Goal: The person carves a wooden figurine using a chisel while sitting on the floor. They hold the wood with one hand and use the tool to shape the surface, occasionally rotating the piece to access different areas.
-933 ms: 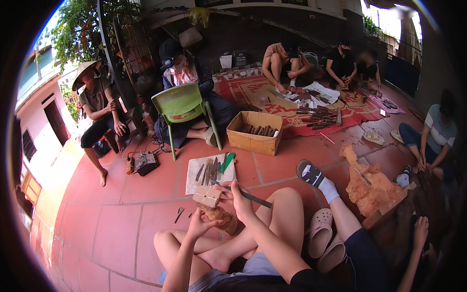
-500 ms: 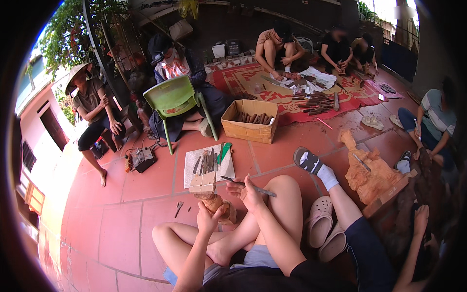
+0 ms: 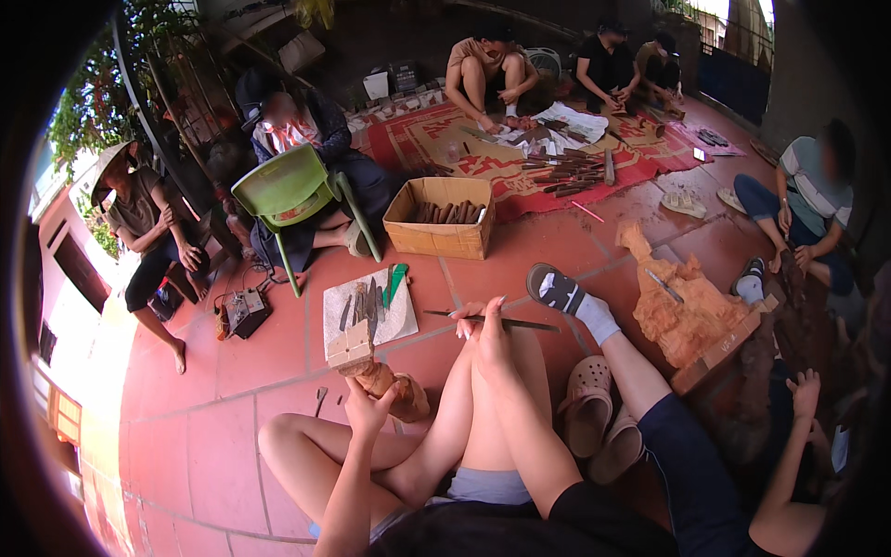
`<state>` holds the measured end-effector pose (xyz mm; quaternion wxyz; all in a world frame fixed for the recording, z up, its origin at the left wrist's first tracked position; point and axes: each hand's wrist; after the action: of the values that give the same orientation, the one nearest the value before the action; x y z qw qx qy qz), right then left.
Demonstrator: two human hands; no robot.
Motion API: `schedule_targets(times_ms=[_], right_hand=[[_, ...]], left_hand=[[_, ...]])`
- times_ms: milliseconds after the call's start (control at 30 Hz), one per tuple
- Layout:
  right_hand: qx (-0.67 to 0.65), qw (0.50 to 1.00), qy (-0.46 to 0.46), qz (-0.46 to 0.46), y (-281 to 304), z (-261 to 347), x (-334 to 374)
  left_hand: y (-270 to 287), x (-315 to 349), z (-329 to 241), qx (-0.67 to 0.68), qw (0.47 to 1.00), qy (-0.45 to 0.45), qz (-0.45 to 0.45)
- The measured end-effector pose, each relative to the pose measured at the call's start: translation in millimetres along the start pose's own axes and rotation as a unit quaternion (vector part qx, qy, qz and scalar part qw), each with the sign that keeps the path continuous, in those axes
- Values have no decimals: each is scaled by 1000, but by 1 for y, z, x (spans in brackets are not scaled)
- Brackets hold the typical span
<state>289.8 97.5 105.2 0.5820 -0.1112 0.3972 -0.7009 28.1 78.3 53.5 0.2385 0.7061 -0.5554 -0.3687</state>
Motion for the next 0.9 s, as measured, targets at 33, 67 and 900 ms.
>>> schedule_targets(times_ms=[33,67,900], right_hand=[[-84,996,-14,-11,-5,4,0],[-169,985,-30,-22,-12,6,1],[-118,993,2,24,4,4,7]], left_hand=[[-1,-2,2,2,1000,-1,5],[-2,-6,2,-1,1000,3,7],[-78,-9,55,244,967,63,26]])
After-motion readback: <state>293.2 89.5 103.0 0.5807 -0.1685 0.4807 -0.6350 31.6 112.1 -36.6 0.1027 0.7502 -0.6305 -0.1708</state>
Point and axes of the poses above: each hand's wrist, its own x-axis away from the middle knuckle, its own y-axis out of the back of the hand, z = x × y, and after that the axes turned 7 degrees about -x, right-handed
